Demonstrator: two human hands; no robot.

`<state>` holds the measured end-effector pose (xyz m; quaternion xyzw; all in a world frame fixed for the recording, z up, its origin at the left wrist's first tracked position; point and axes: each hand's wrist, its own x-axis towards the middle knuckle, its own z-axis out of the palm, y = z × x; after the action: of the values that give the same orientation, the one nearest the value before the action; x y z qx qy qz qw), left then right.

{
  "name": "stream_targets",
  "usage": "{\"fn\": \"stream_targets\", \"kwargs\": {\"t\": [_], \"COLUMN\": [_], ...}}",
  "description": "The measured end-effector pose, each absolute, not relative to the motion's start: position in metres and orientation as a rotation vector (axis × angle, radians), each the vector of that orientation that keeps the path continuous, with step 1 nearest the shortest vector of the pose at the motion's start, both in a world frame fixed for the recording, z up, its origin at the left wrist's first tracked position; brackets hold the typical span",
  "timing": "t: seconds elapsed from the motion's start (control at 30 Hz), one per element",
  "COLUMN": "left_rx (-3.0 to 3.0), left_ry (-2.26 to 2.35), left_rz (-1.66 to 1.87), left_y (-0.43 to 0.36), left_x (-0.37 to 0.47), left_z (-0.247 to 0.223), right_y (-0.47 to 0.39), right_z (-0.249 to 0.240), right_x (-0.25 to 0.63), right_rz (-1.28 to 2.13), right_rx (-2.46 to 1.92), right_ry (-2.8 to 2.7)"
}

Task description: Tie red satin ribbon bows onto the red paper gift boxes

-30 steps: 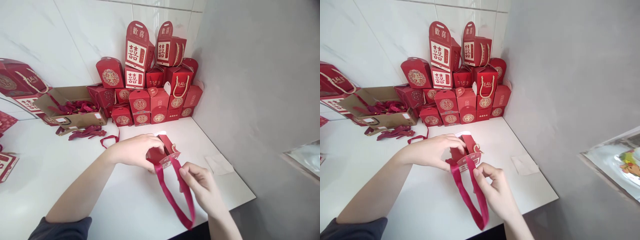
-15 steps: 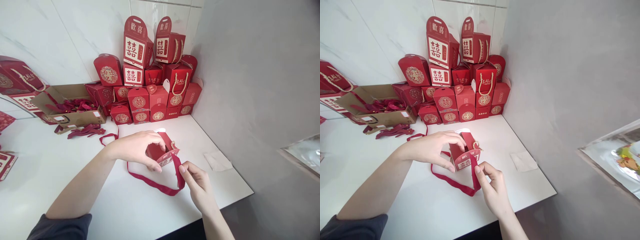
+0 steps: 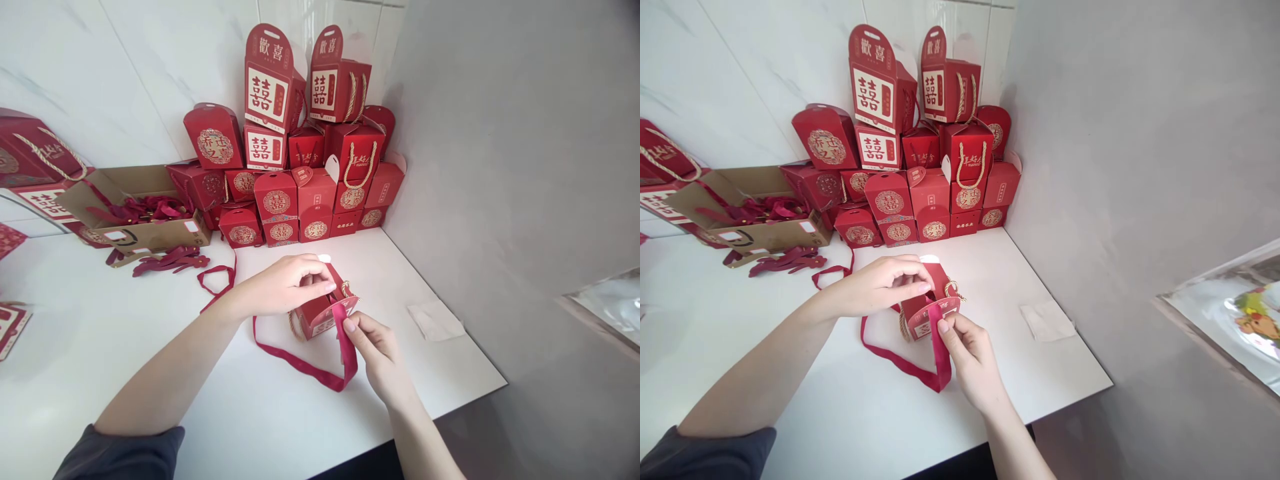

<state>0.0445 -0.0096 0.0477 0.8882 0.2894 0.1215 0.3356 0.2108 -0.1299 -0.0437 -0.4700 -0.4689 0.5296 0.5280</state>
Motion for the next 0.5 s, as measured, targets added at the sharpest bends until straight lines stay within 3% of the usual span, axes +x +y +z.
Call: {"fn": "stream_targets", "kwargs": {"t": [0.23, 0.43, 0.5], "left_rx": [2.316, 2.281, 2.26], "left_ry": [0.75, 0.898, 0.924], "left_rz": [0.244, 0.463, 0.548], "left_y": [-0.011, -0.013, -0.015], "left_x": [0.046, 0.04, 0.038], "left_z": [0.045, 0.06, 0.066], "right_y": [-0.127, -0.116, -0.105], "right_z": [-0.039, -0.009, 0.007], "right_x": [0.21, 0.223, 0.228], "right_rz": [1.161, 0.447, 0.451], "right_rx": [-1.201, -1.365, -1.283], "right_ry": [-1.259, -1.412, -1.533]}}
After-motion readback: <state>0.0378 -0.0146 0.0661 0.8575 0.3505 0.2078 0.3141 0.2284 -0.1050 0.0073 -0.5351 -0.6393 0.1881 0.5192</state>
